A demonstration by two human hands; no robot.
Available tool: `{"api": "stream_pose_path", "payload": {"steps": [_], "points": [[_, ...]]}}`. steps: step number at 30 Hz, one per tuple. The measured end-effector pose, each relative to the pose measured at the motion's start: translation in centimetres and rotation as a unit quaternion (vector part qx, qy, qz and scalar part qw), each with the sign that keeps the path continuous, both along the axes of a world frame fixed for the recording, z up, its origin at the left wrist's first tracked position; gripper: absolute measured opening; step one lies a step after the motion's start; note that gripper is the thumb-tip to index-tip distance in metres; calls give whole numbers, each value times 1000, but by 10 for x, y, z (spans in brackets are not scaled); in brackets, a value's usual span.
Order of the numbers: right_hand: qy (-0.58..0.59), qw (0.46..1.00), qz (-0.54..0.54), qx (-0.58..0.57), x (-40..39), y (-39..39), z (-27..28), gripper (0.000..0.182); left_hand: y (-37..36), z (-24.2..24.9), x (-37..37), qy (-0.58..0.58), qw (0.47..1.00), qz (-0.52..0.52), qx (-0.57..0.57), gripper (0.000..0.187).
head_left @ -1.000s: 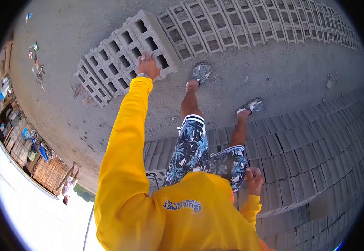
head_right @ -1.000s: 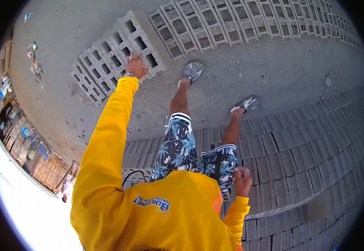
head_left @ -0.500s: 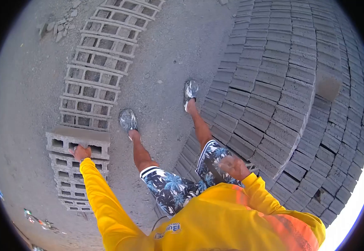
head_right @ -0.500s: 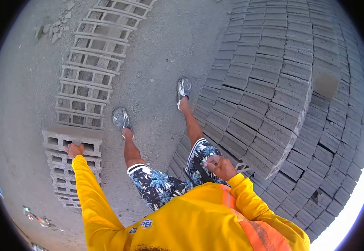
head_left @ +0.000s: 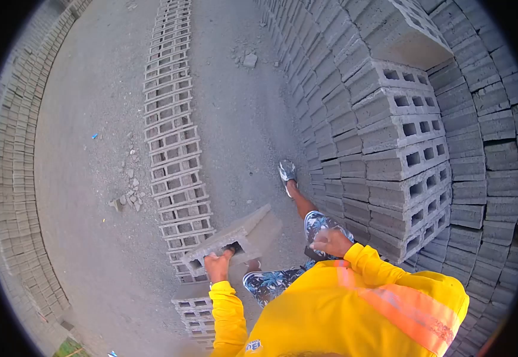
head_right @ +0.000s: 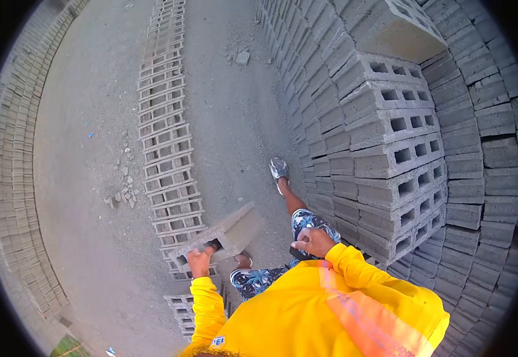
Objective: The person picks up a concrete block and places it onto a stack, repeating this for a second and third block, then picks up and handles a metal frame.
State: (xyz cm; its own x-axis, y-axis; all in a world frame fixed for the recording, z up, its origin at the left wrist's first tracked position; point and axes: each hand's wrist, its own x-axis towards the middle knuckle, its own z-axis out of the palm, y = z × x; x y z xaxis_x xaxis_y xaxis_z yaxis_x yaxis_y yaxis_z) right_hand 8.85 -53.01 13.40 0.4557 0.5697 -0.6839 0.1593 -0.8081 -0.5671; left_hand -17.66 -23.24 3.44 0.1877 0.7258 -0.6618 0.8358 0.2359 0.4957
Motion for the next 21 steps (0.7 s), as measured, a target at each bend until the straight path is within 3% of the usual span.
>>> {"api": "stream_pose_path", "payload": {"steps": [1, 2, 3, 5, 7, 8, 11, 17, 21], "points": [[-8, 1000, 0, 16, 25, 11, 10, 44, -8, 47, 54, -113, 992, 61, 10, 45], [-8, 1000, -4, 30, 51, 23, 34, 46, -13, 77, 94, -154, 984, 86, -13, 37], [-11, 999, -8, 45, 68, 27, 47, 48, -14, 103, 131, -92, 994, 61, -3, 40], [-81, 990, -16, 115, 106, 29, 57, 59, -29, 163, 210, -207, 974, 97, -5, 39], [-184, 959, -18, 216, 136, 31, 74, 63, -36, 218, 279, -204, 977, 61, 18, 38], [-290, 919, -14, 267, 155, 36, 89, 67, -40, 243, 313, -205, 977, 44, 26, 37], [-264, 894, -157, 325, 208, 52, 146, 66, -49, 314, 399, -328, 938, -93, 55, 37], [-379, 736, -347, 440, 330, 47, 194, 66, -111, 418, 566, -420, 890, -164, -58, 33], [-403, 690, -403, 447, 392, 14, 206, 63, -150, 443, 646, -396, 886, -215, -107, 37]]}}
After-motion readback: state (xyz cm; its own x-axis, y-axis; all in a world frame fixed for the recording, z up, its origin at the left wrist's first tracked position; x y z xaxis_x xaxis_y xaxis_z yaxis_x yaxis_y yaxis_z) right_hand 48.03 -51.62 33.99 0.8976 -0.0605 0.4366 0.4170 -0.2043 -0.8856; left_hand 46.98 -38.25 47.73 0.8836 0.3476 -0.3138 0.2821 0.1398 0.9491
